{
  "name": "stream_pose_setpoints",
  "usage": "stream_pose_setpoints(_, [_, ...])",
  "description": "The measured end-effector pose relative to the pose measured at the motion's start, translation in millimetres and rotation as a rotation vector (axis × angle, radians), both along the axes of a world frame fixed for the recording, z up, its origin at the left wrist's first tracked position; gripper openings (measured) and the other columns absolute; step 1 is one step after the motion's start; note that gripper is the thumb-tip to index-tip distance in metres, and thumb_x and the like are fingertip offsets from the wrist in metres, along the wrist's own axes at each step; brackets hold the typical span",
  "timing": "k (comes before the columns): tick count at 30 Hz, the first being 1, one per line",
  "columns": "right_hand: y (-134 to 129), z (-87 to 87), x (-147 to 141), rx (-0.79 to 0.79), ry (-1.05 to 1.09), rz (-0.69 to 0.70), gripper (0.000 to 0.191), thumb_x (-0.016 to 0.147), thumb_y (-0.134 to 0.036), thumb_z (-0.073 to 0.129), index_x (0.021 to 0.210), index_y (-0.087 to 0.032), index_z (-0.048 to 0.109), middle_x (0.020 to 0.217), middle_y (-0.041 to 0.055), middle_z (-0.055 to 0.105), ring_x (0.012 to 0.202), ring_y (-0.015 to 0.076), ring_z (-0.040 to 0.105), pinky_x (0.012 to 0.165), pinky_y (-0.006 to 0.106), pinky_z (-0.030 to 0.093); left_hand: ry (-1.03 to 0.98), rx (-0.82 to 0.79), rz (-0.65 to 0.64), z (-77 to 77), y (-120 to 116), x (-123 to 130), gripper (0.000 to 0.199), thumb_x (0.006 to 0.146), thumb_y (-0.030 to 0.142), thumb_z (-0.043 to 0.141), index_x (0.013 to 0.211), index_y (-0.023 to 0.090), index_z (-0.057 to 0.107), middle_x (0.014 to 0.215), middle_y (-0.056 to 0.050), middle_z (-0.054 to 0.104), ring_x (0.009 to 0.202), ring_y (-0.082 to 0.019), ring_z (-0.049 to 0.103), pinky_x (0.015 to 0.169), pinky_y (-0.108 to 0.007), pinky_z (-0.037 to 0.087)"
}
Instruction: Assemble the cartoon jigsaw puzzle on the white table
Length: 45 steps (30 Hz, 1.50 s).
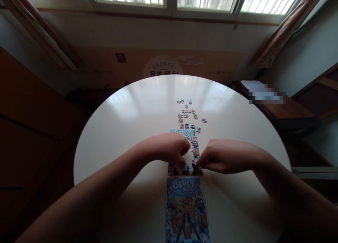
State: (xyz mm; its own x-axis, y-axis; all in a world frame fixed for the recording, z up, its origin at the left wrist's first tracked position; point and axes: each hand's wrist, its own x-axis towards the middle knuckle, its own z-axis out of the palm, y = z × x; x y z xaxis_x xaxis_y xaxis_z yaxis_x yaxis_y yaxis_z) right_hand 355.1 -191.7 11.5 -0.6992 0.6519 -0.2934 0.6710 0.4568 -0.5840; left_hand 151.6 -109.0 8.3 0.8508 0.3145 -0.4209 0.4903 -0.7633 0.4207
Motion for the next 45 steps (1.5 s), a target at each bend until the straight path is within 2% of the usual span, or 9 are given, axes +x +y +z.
stream_pose_setpoints(7, [17, 0.0, 21, 0.008, 0.141, -0.084, 0.027, 0.091, -0.017, 0.055, 0.105, -0.019, 0.077, 0.094, 0.0031, 0.079, 0.081, 0.0142, 0.070, 0.074, 0.024, 0.049, -0.013, 0.021, 0.034, 10.0, 6, -6, 0.025, 0.080, 0.040, 0.065, 0.068, 0.019, 0.056, 0.066, 0.000, 0.057, 0.058, -0.012, 0.045, 0.053, -0.028, 0.031])
stream_pose_setpoints(11, [22, -2.5, 23, 0.110, 0.036, -0.186, 0.021, 0.091, -0.022, 0.054, 0.090, -0.018, 0.074, 0.078, 0.0013, 0.073, 0.065, 0.0120, 0.061, 0.062, 0.025, 0.042, -0.010, 0.153, 0.169, 15.8, 23, -19, 0.034, 0.088, 0.046, 0.055, 0.069, 0.018, 0.059, 0.065, -0.002, 0.059, 0.055, -0.012, 0.043, 0.054, -0.029, 0.030])
stream_pose_setpoints(17, [27, -15.5, 17, 0.116, -0.124, -0.318, 0.037, 0.096, -0.040, 0.048, 0.068, -0.018, 0.059, 0.066, 0.0013, 0.062, 0.057, 0.0116, 0.049, 0.055, 0.027, 0.033, 0.183, 0.222, 0.343, 6.9, 53, -39, 0.048, 0.089, 0.058, 0.049, 0.077, 0.015, 0.070, 0.079, -0.011, 0.070, 0.060, -0.016, 0.053, 0.057, -0.030, 0.034])
stream_pose_setpoints(24, [28, -23.5, 12, 0.131, -0.174, -0.355, 0.036, 0.095, -0.043, 0.049, 0.070, -0.018, 0.060, 0.073, 0.0041, 0.066, 0.062, 0.0136, 0.054, 0.056, 0.028, 0.034, 0.235, 0.178, 0.371, -8.2, 65, -42, 0.062, 0.087, 0.068, 0.045, 0.079, 0.014, 0.072, 0.079, -0.013, 0.071, 0.060, -0.017, 0.056, 0.057, -0.029, 0.038])
stream_pose_setpoints(34, [30, -28.3, 16, 0.182, -0.112, -0.390, 0.037, 0.094, -0.043, 0.053, 0.066, -0.019, 0.055, 0.067, 0.0015, 0.061, 0.058, 0.0120, 0.049, 0.054, 0.028, 0.031, 0.251, 0.126, 0.393, -3.9, 61, -41, 0.056, 0.086, 0.066, 0.049, 0.084, 0.015, 0.074, 0.086, -0.014, 0.073, 0.066, -0.020, 0.059, 0.062, -0.032, 0.041])
stream_pose_setpoints(36, [31, -27.7, 21, 0.287, -0.009, -0.485, 0.040, 0.095, -0.043, 0.053, 0.063, -0.019, 0.051, 0.060, -0.0008, 0.054, 0.054, 0.0108, 0.043, 0.054, 0.029, 0.030, 0.248, 0.132, 0.385, -2.2, 60, -41, 0.055, 0.087, 0.064, 0.048, 0.084, 0.015, 0.074, 0.087, -0.015, 0.073, 0.067, -0.020, 0.059, 0.062, -0.032, 0.041])
stream_pose_setpoints(40, [41, -32.4, 39, 0.594, 0.357, -0.847, 0.039, 0.095, -0.046, 0.054, 0.068, -0.019, 0.056, 0.057, -0.0023, 0.049, 0.054, 0.0111, 0.042, 0.054, 0.028, 0.033, 0.204, 0.190, 0.386, -4.0, 63, -43, 0.052, 0.089, 0.059, 0.046, 0.083, 0.015, 0.072, 0.087, -0.014, 0.073, 0.066, -0.019, 0.058, 0.059, -0.030, 0.038])
stream_pose_setpoints(42, [49, -39.3, 51, 0.625, 0.482, -0.975, 0.034, 0.094, -0.046, 0.054, 0.080, -0.017, 0.066, 0.064, 0.0000, 0.056, 0.057, 0.0126, 0.048, 0.055, 0.028, 0.038, 0.168, 0.232, 0.399, -8.0, 67, -43, 0.051, 0.089, 0.058, 0.045, 0.082, 0.015, 0.072, 0.087, -0.014, 0.073, 0.065, -0.018, 0.058, 0.059, -0.030, 0.037])
stream_pose_setpoints(45, [62, -53.9, 64, 0.591, 0.379, -1.032, 0.033, 0.093, -0.042, 0.053, 0.105, -0.017, 0.072, 0.079, 0.0045, 0.068, 0.065, 0.0157, 0.058, 0.061, 0.030, 0.047, 0.120, 0.303, 0.438, -15.5, 72, -43, 0.049, 0.089, 0.056, 0.045, 0.080, 0.016, 0.071, 0.087, -0.013, 0.073, 0.066, -0.019, 0.058, 0.058, -0.031, 0.037])
